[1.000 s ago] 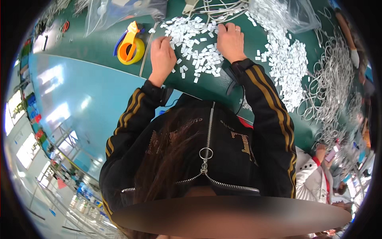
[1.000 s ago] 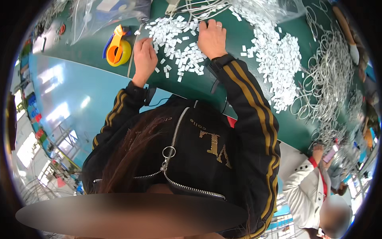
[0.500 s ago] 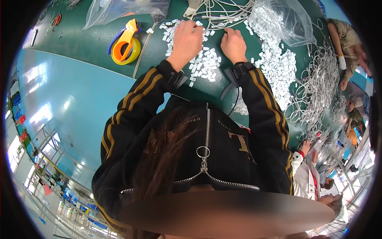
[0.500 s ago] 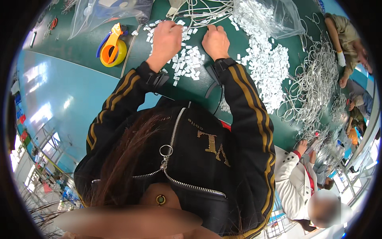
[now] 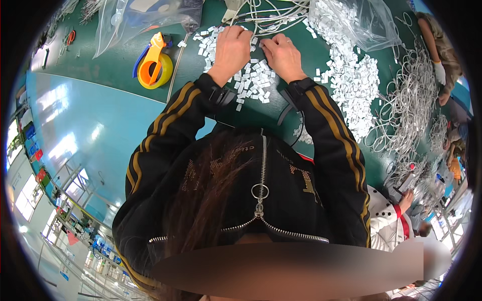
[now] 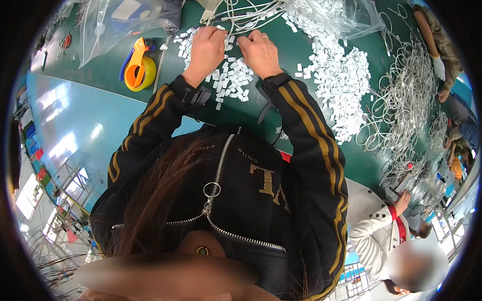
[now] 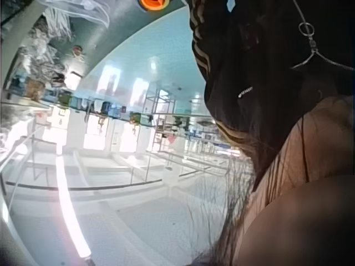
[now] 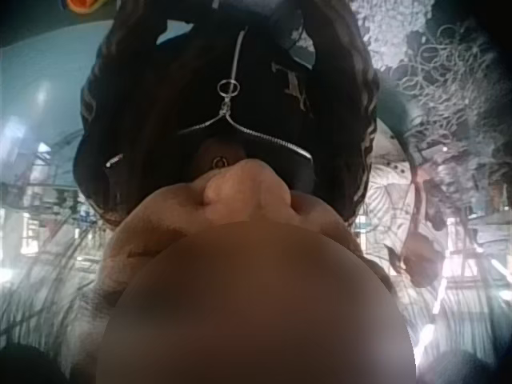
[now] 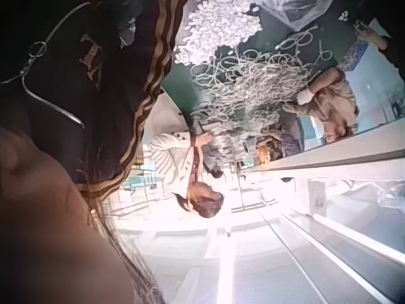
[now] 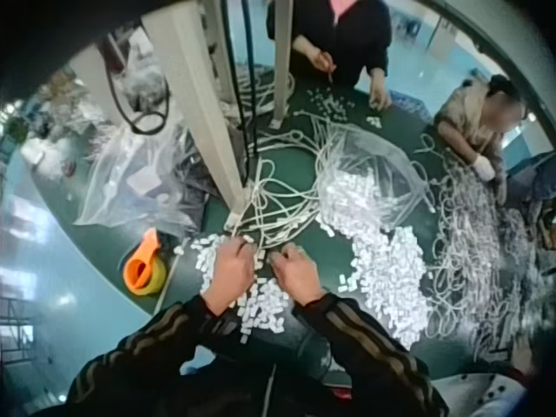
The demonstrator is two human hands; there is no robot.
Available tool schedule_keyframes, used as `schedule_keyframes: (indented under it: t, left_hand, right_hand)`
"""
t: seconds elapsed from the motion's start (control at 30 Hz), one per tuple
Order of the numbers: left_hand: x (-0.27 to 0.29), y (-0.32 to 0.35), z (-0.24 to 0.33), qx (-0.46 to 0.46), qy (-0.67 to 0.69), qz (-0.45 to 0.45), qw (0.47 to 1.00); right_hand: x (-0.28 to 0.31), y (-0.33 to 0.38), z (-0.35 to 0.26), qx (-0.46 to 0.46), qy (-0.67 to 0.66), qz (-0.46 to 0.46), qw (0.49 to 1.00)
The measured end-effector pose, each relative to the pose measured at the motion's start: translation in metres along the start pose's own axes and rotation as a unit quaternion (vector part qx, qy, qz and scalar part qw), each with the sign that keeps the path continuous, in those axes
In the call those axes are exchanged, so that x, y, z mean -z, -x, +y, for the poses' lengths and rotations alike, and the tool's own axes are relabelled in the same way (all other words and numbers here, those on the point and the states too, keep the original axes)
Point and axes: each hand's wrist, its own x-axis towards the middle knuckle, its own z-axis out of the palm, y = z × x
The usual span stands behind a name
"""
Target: Assemble small plastic components onto electrical wires at a manual assembly station.
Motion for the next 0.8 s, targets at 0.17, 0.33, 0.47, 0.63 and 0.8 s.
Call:
schedule_keyframes:
  t: [0.17, 0.33, 0.47, 0.63, 0.8]
  left_hand:
    - [0.028, 0.027, -0.012, 0.077, -0.032, 0.124, 0.989]
    - [0.036, 0.063, -0.020, 0.139, -0.062, 0.082, 0.985]
    - [0.040, 0.083, -0.004, 0.122, 0.029, 0.004, 0.992]
    - [0.072, 0.108, 0.009, 0.125, 0.109, -0.013, 0.986]
    - [0.086, 0.122, 0.016, 0.069, -0.012, -0.123, 0.990]
  right_hand:
    - [0.006, 0.003, -0.016, 0.015, -0.059, -0.066, 0.996]
    - [0.000, -0.009, -0.034, -0.005, 0.011, -0.016, 1.000]
    - [0.004, 0.002, -0.046, 0.031, -0.004, -0.086, 0.996]
    - [0.034, 0.033, -0.054, -0.001, -0.056, -0.101, 0.993]
    - [0.039, 0.070, -0.079, -0.034, 0.029, -0.182, 0.982]
